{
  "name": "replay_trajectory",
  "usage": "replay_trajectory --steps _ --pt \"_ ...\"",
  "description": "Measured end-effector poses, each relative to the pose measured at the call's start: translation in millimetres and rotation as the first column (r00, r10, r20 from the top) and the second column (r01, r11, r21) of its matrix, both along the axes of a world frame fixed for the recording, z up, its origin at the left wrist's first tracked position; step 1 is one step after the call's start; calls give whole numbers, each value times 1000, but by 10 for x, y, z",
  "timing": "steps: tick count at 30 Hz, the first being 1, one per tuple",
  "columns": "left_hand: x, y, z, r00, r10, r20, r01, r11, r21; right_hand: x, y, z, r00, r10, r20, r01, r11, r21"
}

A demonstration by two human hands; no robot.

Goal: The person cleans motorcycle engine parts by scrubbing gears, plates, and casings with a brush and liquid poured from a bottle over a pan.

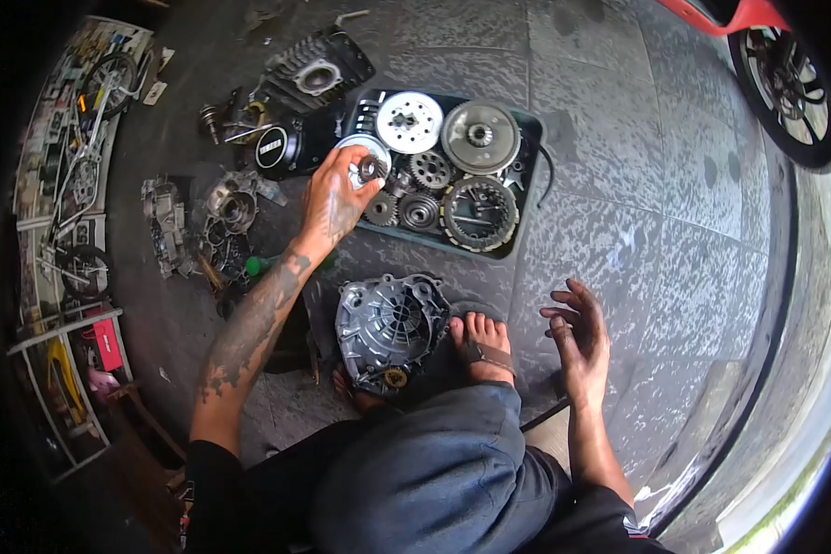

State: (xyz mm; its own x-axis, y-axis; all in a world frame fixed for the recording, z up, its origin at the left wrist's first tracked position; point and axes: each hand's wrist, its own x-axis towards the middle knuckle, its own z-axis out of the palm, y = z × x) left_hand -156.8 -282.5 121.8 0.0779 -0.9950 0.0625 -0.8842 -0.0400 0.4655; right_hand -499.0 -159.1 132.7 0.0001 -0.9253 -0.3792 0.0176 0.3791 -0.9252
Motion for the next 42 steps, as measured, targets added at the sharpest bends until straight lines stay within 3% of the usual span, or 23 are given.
replay_trajectory --steps 5,10,17,26,29,35,42 --pt "-336 143 -170 998 -56 24 52 991 123 -109 27 -176 1000 -12 11 11 998 65" --pt "-450 325 -431 982 -174 73 167 981 100 -71 27 -169 999 45 7 -45 992 122" --pt "-444 456 -690 868 -405 287 403 913 69 -75 35 -261 999 35 40 -40 989 140" --pt "-423 410 -630 866 -457 204 451 889 80 -27 53 -296 997 59 42 -65 985 157" --pt "-358 407 -627 888 -433 158 437 899 8 -52 32 -307 998 50 40 -54 993 108" --pt "-192 487 14 871 -461 168 472 881 -30 65 11 -237 997 53 -50 -50 997 63" --pt "160 1256 797 849 -527 24 525 848 72 439 -182 -327 933 354 -62 -354 935 1"
